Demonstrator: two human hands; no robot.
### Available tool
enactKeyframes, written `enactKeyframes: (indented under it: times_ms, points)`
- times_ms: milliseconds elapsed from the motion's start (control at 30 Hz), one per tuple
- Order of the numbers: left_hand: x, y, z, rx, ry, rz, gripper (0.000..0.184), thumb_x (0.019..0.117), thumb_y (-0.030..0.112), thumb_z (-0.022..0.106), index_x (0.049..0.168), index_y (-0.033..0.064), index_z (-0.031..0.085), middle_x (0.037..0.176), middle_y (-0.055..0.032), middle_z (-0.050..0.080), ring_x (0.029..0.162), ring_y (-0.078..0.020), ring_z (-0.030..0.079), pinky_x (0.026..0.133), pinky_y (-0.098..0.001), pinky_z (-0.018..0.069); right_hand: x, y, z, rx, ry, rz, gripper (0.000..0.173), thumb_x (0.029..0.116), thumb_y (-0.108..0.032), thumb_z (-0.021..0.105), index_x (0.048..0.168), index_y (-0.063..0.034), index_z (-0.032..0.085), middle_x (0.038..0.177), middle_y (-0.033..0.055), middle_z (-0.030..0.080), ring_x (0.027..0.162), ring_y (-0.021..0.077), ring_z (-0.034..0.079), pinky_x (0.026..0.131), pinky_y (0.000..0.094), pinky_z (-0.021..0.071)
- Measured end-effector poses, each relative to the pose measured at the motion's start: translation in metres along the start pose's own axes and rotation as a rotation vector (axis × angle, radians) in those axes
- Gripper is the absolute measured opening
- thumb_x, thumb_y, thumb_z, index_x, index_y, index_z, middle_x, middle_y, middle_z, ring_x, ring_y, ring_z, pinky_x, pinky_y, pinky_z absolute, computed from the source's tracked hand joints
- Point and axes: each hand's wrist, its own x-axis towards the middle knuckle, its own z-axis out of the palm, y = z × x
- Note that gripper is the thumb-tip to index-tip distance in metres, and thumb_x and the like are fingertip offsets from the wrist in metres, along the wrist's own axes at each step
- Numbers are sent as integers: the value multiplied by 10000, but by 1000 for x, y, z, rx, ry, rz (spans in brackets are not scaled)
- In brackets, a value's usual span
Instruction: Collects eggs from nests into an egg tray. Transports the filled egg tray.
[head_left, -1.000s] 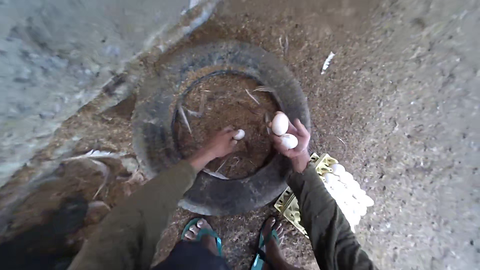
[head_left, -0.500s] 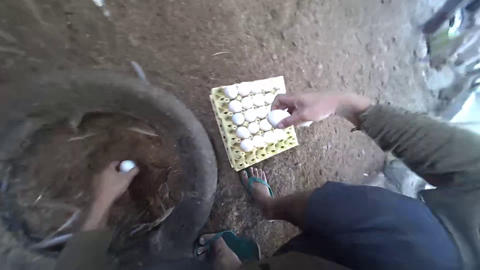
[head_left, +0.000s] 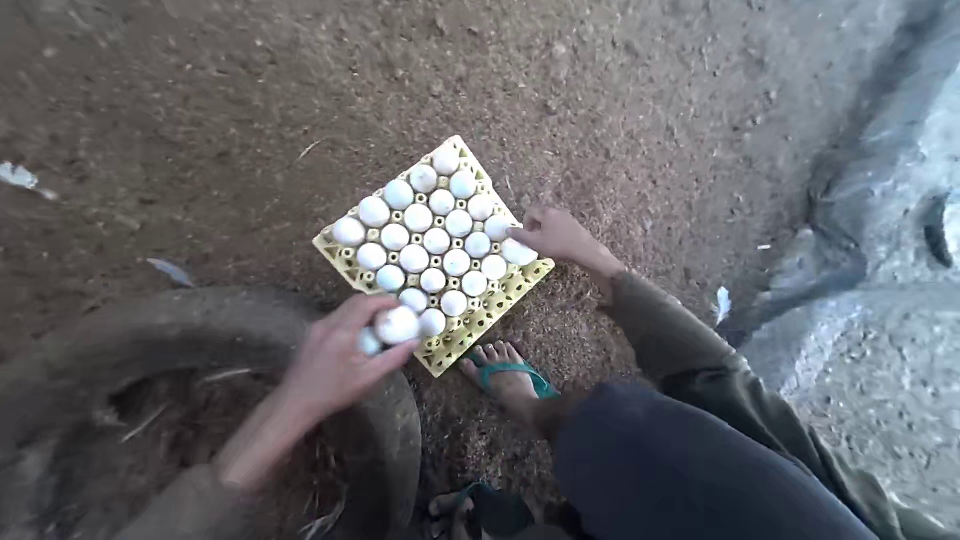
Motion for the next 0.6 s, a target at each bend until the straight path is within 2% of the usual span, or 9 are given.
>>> enactKeyframes:
  times_ms: [67, 133, 200, 267, 367, 500, 600]
  points:
    - [38, 12, 49, 13, 28, 91, 480, 895, 374, 752, 1191, 3, 681, 1099, -194, 707, 939, -319, 715, 799, -524, 591, -11, 13, 11, 88, 10, 0, 395, 995, -349, 644, 1112, 26, 685, 1125, 252, 672, 1068, 412, 656, 913, 634, 509]
    - [68, 23, 91, 49, 4, 130, 433, 902, 319, 759, 1197, 12, 682, 1121, -202, 699, 937, -356, 716, 762, -550, 591, -23, 20, 21, 131, 37, 4, 373, 965, -300, 675, 1161, 18, 662, 1225, 256, 620, 1148, 405, 616, 951, 606, 502]
    - [85, 33, 125, 93, -62, 125, 413, 914, 301, 748, 1223, 34, 683, 1150, -194, 693, 924, -361, 719, 737, -548, 594, -38, 26, 32, 119, 80, -17, 393, 924, -291, 732, 1173, 5, 664, 1225, 253, 610, 1120, 400, 623, 924, 582, 525]
    - [93, 35, 151, 119, -92, 133, 394, 909, 281, 752, 1217, 42, 695, 1149, -196, 695, 905, -361, 721, 722, -542, 597, -46, 34, 49, 109, 135, -19, 458, 877, -342, 812, 1178, -33, 658, 1207, 236, 605, 1071, 396, 636, 879, 568, 552]
    - [96, 30, 179, 170, -76, 179, 345, 907, 238, 747, 1200, 58, 718, 1139, -201, 702, 919, -364, 725, 734, -530, 600, -52, 41, 66, 141, 234, -56, 509, 827, -324, 862, 1192, -29, 664, 1197, 237, 601, 1075, 413, 619, 890, 563, 549]
    - [97, 37, 195, 343, -110, 164, 283, 924, 160, 711, 1203, 116, 720, 1155, -212, 694, 969, -390, 710, 718, -538, 572, -62, 53, 62, 239, 299, -150, 433, 855, -247, 834, 1180, -7, 678, 1171, 208, 645, 984, 320, 683, 830, 468, 597]
    - [98, 45, 196, 425, -202, 114, 298, 955, 167, 680, 1248, 114, 682, 1234, -225, 661, 1046, -413, 685, 748, -561, 559, -70, 58, 55, 329, 320, -142, 330, 932, -195, 746, 1190, -7, 664, 1232, 196, 633, 955, 265, 715, 814, 414, 630]
